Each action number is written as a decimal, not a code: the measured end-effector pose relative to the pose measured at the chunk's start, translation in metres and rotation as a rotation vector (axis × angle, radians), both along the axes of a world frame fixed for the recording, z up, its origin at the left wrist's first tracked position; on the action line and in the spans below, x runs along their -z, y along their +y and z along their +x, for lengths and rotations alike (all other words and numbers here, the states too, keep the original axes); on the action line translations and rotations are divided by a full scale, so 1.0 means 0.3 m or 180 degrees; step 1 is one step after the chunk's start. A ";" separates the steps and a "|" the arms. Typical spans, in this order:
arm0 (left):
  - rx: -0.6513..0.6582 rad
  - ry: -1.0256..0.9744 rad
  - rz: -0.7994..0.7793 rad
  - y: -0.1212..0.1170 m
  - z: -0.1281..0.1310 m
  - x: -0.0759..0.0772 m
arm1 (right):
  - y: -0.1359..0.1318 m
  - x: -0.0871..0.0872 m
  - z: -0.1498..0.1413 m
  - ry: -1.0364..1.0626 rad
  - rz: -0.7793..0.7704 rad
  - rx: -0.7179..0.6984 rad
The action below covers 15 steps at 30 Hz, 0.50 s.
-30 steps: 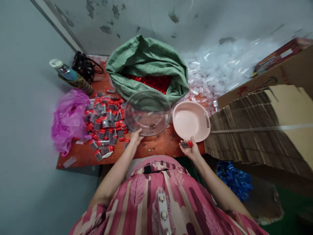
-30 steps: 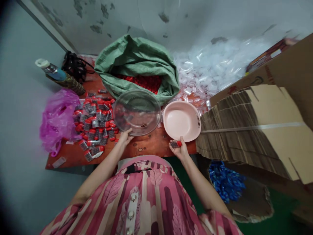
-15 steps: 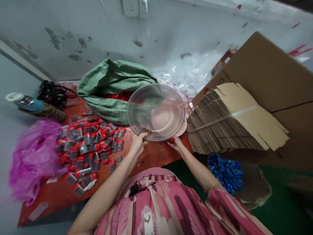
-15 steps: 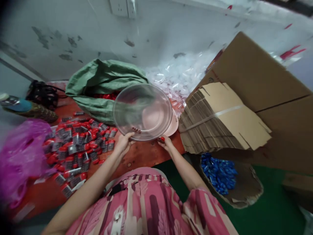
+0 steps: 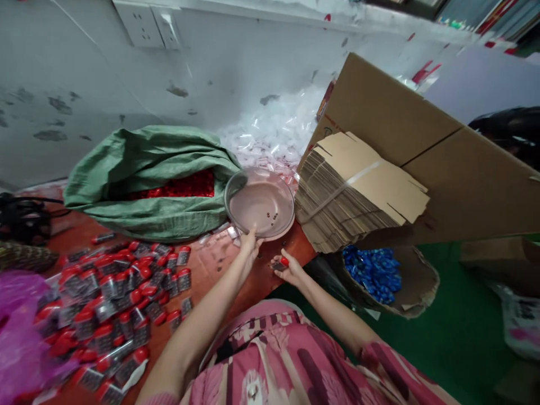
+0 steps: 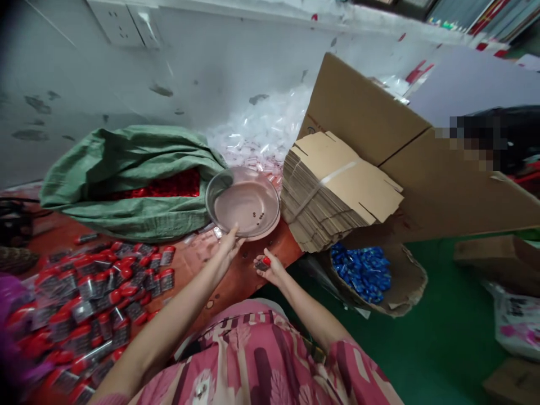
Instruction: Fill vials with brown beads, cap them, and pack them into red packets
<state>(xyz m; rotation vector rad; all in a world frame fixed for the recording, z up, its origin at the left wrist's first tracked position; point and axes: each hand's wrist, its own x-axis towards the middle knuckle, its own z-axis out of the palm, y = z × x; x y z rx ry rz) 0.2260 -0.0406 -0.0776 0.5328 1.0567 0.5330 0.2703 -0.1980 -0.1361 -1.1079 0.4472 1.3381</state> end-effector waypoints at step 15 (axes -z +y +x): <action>-0.0216 0.0362 -0.0113 -0.079 -0.335 0.106 | -0.023 -0.072 0.003 -0.0242 0.0409 -0.0966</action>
